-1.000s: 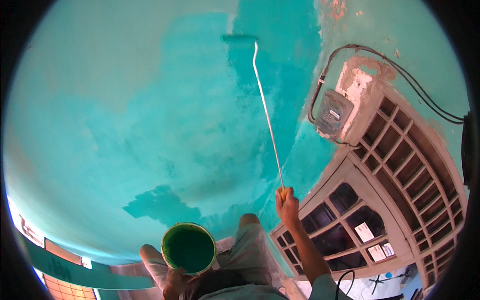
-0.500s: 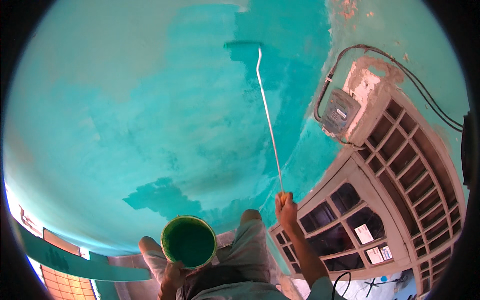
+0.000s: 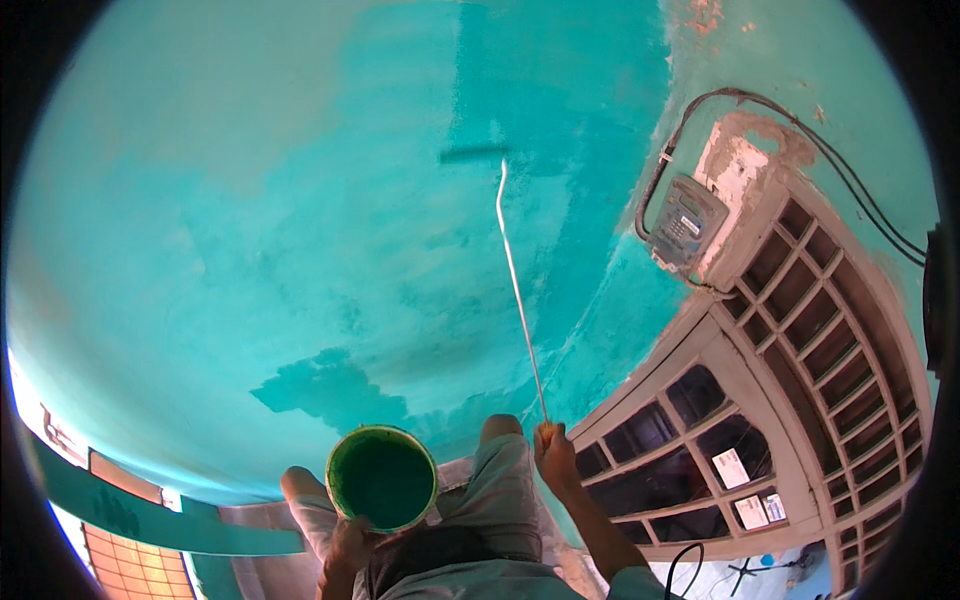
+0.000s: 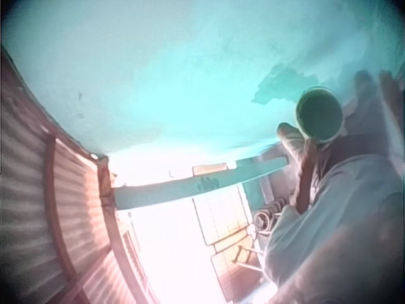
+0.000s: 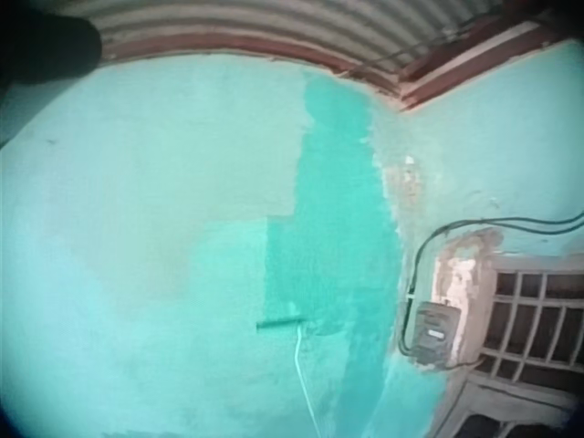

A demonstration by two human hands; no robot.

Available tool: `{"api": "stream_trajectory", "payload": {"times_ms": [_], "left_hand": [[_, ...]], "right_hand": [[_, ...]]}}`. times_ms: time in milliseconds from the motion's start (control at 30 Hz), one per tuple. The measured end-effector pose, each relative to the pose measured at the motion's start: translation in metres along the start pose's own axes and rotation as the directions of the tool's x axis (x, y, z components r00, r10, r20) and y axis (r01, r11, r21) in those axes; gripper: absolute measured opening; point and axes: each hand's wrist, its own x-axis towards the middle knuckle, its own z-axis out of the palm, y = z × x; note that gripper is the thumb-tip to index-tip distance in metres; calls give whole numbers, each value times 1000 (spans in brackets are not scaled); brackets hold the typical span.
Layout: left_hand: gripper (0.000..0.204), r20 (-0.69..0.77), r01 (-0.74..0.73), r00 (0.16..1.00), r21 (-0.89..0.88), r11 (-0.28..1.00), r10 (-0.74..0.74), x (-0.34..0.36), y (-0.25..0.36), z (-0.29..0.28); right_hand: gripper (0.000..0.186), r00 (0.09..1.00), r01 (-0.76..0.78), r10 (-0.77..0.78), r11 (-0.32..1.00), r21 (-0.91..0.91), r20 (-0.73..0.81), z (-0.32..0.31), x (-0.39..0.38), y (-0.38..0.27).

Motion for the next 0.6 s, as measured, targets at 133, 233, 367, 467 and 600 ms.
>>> {"api": "stream_trajectory", "payload": {"times_ms": [133, 233, 367, 467, 600], "left_hand": [[25, 221, -329, 944, 695, 640, 246, -2, 17, 3], [22, 111, -297, 952, 566, 769, 286, 4, -14, -20], [22, -104, 150, 970, -462, 874, -222, -16, 66, 59], [23, 221, -351, 929, 779, 519, 296, -19, 63, 40], [29, 141, -254, 967, 533, 807, 212, -26, 88, 67]], "right_hand": [[25, 1000, 11, -11, 1000, -29, -15, -11, -15, 8], [24, 995, 63, -67, 997, -54, -73, -22, 30, -9], [32, 972, 181, -168, 981, 71, -163, -34, 97, -79], [32, 983, 93, -78, 992, 85, -164, -42, 112, -124], [34, 994, 56, -50, 996, 64, -99, -17, 76, -105]]}}
